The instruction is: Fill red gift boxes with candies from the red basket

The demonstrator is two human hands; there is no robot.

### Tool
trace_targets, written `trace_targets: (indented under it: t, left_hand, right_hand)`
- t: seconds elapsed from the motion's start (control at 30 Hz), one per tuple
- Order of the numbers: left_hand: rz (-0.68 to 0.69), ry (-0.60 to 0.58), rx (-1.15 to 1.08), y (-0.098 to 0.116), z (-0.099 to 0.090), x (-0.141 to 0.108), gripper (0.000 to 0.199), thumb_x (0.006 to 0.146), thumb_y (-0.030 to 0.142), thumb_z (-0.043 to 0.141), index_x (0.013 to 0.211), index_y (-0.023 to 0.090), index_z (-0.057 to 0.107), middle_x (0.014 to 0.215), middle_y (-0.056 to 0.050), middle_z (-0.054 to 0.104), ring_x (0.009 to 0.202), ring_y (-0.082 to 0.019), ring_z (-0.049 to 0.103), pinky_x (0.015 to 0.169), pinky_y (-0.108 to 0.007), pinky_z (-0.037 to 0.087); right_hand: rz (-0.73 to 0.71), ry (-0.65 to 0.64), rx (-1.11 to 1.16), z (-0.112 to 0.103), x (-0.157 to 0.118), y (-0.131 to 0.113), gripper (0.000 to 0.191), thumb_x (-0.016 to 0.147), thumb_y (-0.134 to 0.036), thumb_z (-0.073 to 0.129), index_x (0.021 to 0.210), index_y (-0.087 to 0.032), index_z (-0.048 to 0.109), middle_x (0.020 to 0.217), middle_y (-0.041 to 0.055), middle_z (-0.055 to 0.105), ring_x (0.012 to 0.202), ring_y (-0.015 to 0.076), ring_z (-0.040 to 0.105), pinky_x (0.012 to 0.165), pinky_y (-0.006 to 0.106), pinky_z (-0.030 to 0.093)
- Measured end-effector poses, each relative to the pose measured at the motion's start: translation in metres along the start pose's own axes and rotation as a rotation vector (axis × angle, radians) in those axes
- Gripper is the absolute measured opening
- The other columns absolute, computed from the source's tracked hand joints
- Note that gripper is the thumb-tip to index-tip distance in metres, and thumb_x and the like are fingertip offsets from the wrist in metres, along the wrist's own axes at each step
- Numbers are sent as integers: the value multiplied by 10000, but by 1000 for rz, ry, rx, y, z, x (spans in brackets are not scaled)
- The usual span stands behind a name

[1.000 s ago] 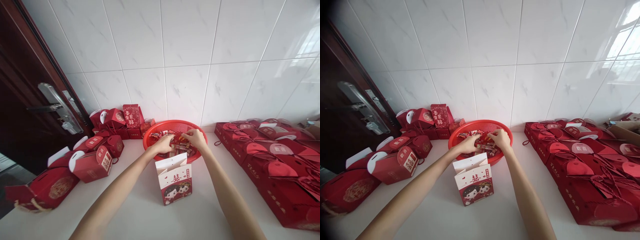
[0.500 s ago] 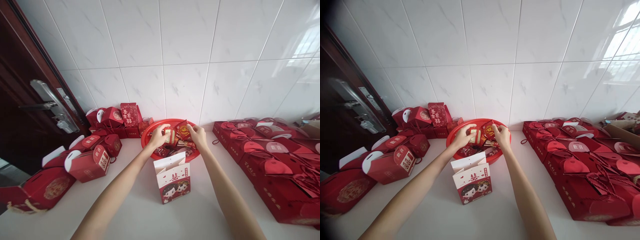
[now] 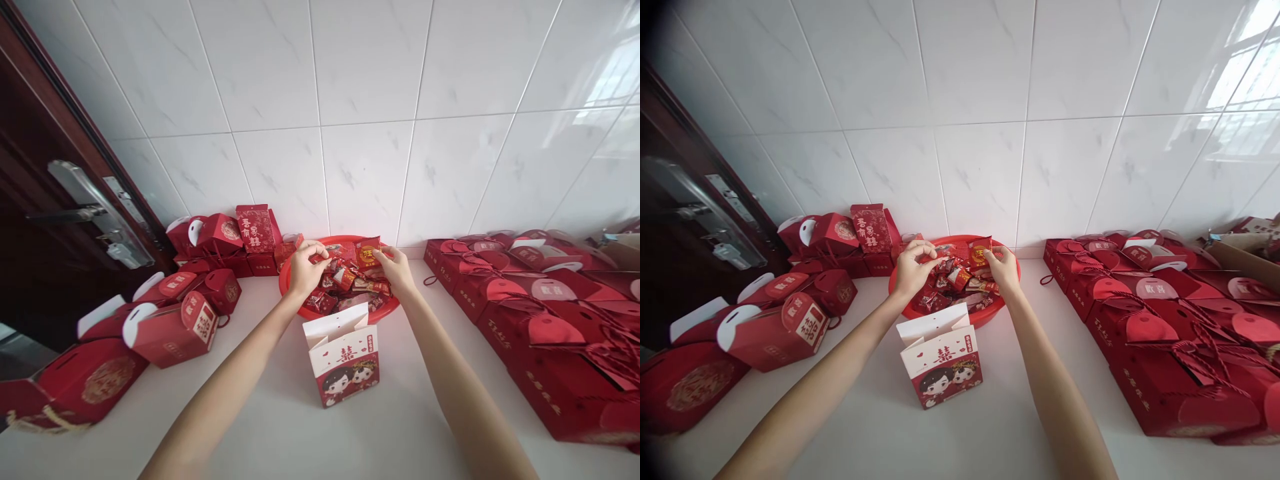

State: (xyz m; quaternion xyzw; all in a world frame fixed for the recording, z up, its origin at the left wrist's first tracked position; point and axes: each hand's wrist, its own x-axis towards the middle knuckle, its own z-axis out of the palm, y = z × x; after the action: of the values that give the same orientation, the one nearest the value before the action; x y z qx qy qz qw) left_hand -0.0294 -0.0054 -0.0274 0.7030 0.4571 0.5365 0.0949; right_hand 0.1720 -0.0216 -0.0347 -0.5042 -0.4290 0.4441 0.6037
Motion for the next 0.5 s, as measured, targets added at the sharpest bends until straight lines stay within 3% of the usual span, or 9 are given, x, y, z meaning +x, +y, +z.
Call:
trace_targets:
  t: [0.1,0.23,0.5]
  left_hand:
    - [90,9,0,4,-2,-2,201,735,37,627,622,200,595,1022,-25,689,1027,-192,645,999,-361,490]
    - [210,-69,17,9,-1,-5,253,760,13,592,593,203,589,1103,-29,688,1112,-193,617,1026,-366,470]
    - [171,-109,273,4,2,-3,263,714,-28,540,597,201,594,1131,-67,672,1129,-226,596,1014,-381,472]
  right_hand:
    - [0,-62,50,0,-1,0,124,825,-293,627,893,-194,594,845,29,736,579,175,714,537,262,544]
    - [15,-84,106,-2,-1,-1,120,784,-294,640,821,-197,580,839,29,727,584,183,708,529,267,531]
    - [-44,64,298,-8,2,-5,228,736,-408,631,794,-224,509,847,30,695,765,228,717,557,290,562]
